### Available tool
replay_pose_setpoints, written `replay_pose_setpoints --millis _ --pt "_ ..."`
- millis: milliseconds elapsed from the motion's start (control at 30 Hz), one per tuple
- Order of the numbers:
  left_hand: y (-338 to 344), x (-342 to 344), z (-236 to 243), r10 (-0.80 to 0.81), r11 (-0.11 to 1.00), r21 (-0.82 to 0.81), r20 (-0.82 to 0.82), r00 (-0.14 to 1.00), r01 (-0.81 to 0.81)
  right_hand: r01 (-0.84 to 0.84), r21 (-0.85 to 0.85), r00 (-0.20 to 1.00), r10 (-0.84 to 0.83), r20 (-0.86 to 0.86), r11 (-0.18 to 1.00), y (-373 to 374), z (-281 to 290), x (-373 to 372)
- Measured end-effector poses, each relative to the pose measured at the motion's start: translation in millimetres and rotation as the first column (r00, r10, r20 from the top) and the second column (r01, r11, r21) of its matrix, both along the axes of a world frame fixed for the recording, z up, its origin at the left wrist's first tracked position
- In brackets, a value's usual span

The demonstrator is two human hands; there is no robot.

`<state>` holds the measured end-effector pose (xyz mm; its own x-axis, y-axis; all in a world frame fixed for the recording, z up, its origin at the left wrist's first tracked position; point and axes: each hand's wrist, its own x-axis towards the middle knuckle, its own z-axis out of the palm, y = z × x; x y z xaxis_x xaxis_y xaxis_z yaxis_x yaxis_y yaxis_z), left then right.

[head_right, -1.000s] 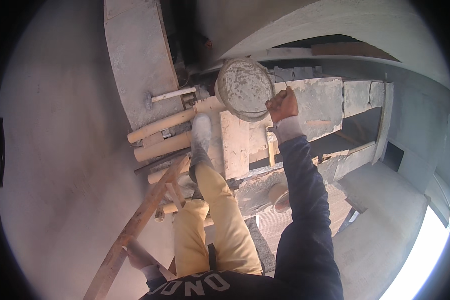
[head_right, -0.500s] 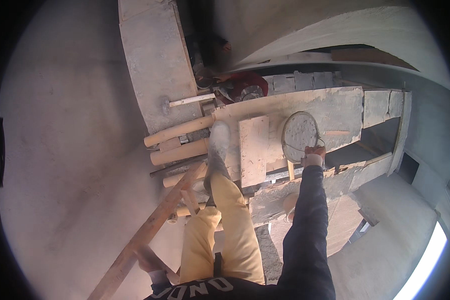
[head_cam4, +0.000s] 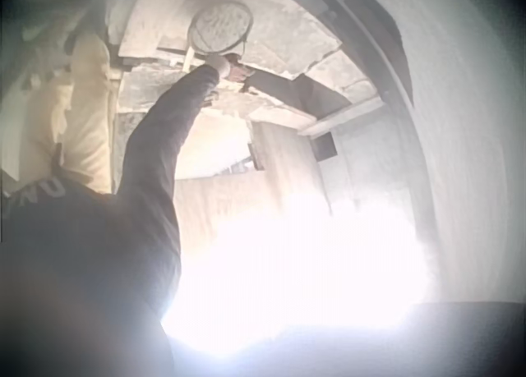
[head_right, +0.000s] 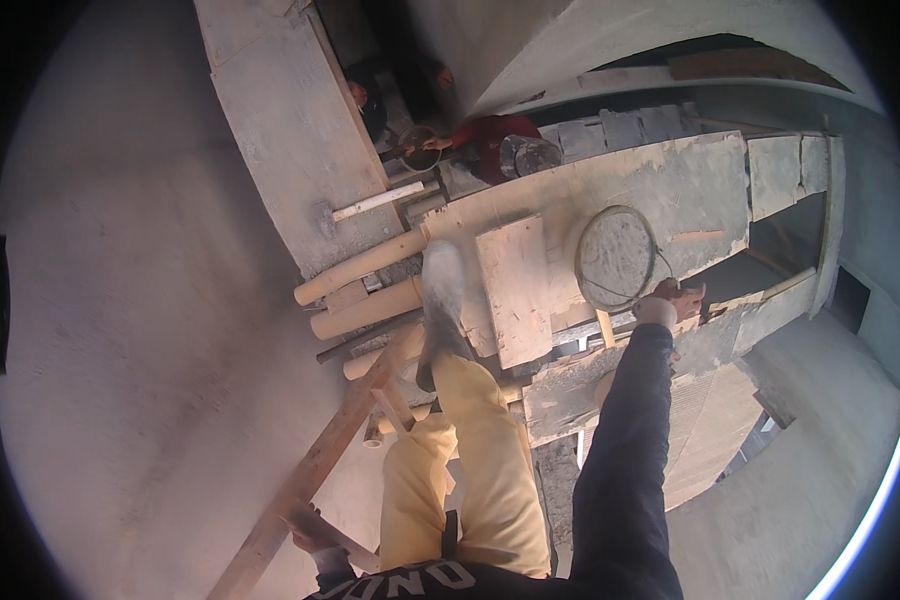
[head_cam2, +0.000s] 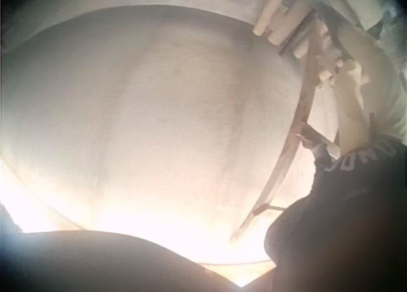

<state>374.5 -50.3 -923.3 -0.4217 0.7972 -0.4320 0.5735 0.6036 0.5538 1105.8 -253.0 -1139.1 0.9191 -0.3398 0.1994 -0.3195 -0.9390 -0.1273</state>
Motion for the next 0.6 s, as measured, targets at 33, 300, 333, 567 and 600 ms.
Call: replay_pose_setpoints --millis 33,300,333,567,600 --pt "-5 -2 3 0.022 1.0 0.022 0.01 1.0 -0.022 -0.124 -0.05 0.992 0.124 0.005 0.991 20 5 4" --pt "-2 -3 6 -0.009 0.999 -0.032 -0.042 0.999 0.007 -0.376 0.676 0.654 0.698 -0.291 0.634 195 -127 -23" --pt "-3 -7 4 -0.013 0.999 -0.035 -0.047 0.999 0.011 -0.38 0.643 0.617 0.7 -0.359 0.665 211 -155 -30" --pt "-6 6 21 -0.027 0.997 -0.081 -0.222 0.975 0.009 -0.114 0.691 0.571 0.616 -0.543 0.714 321 -263 -84" --pt "-4 -2 11 -0.003 0.998 -0.066 -0.207 0.978 -0.011 -0.034 0.697 0.6 0.572 -0.559 0.716 311 -310 -79"
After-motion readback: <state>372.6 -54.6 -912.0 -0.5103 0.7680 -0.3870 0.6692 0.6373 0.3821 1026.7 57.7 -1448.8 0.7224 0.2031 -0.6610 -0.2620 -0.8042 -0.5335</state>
